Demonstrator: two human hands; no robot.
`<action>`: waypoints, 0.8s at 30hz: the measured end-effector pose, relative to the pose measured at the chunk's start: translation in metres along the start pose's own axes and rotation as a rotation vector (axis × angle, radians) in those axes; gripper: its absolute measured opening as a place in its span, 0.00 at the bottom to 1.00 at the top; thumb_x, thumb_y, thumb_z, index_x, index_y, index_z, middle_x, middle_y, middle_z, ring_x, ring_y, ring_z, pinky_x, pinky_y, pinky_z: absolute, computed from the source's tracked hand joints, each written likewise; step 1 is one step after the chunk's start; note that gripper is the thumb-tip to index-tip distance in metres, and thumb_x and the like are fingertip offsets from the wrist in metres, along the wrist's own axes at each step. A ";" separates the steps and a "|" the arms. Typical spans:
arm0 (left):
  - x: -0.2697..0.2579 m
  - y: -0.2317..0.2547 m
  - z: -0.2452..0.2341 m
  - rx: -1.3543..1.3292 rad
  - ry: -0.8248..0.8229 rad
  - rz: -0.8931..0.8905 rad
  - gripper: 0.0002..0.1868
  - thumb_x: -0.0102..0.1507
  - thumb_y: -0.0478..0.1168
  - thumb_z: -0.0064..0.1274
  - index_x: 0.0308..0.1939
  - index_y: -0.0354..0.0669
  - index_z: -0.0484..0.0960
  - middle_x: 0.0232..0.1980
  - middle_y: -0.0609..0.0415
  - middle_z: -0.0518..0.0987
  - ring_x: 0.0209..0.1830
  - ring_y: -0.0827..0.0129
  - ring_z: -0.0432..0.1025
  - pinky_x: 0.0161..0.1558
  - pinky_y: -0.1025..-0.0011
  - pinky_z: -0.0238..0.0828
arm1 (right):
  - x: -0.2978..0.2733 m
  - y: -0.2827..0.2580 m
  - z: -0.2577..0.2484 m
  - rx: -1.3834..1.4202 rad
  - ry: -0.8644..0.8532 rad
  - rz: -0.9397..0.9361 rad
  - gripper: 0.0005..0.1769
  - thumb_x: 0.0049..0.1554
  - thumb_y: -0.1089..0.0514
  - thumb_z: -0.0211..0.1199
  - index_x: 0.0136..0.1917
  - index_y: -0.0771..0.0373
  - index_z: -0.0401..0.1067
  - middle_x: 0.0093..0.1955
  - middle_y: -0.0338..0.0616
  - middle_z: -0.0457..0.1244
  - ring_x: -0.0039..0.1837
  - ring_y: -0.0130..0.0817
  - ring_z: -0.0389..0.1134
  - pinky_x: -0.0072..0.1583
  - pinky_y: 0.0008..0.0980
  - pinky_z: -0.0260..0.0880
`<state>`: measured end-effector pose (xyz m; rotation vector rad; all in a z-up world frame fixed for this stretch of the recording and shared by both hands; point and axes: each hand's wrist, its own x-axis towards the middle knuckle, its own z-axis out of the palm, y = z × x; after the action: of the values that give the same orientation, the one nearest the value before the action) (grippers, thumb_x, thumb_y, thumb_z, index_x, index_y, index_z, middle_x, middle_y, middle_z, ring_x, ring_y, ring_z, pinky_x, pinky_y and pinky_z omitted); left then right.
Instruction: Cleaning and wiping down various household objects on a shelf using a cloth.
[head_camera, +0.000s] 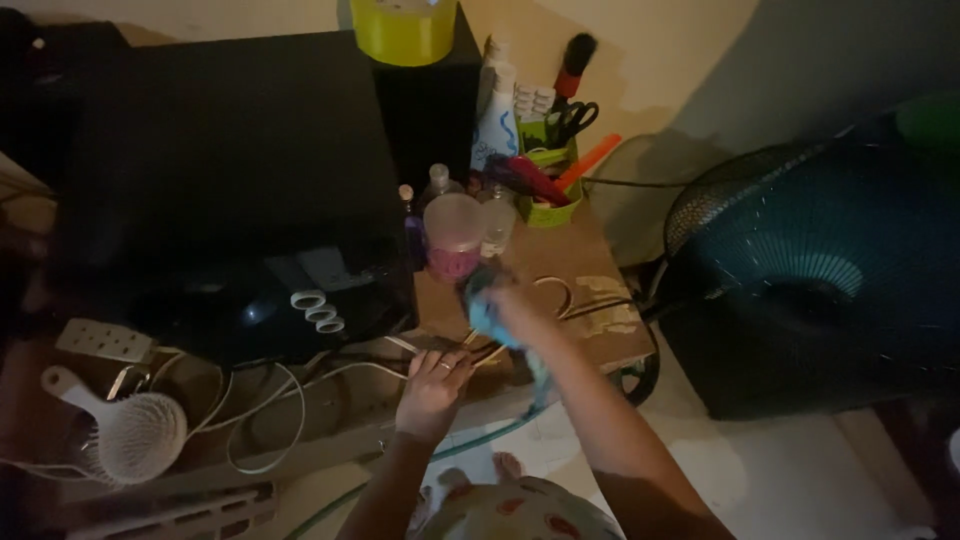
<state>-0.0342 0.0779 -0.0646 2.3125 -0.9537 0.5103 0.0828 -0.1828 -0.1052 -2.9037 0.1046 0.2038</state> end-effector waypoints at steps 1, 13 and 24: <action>0.000 0.001 0.000 0.000 -0.001 0.004 0.12 0.62 0.36 0.56 0.48 0.38 0.84 0.53 0.51 0.80 0.52 0.57 0.71 0.60 0.54 0.63 | 0.000 0.003 -0.003 0.002 0.002 0.003 0.17 0.69 0.49 0.52 0.56 0.58 0.79 0.55 0.57 0.69 0.58 0.54 0.70 0.59 0.53 0.66; -0.008 -0.003 0.010 0.080 0.018 0.057 0.12 0.59 0.35 0.58 0.47 0.43 0.85 0.53 0.52 0.79 0.50 0.57 0.70 0.56 0.55 0.65 | -0.017 0.009 -0.023 0.294 0.024 0.080 0.15 0.57 0.57 0.57 0.57 0.57 0.75 0.49 0.48 0.68 0.52 0.43 0.68 0.61 0.49 0.65; 0.011 -0.001 0.030 0.151 -0.062 -0.089 0.16 0.60 0.46 0.62 0.44 0.38 0.83 0.47 0.45 0.77 0.47 0.51 0.70 0.50 0.52 0.65 | -0.065 0.074 -0.124 0.071 0.469 0.231 0.20 0.63 0.63 0.56 0.67 0.55 0.75 0.64 0.56 0.63 0.66 0.59 0.60 0.64 0.55 0.62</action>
<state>-0.0226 0.0537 -0.0812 2.5067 -0.8632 0.4911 0.0280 -0.2795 0.0075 -2.8030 0.5126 -0.4388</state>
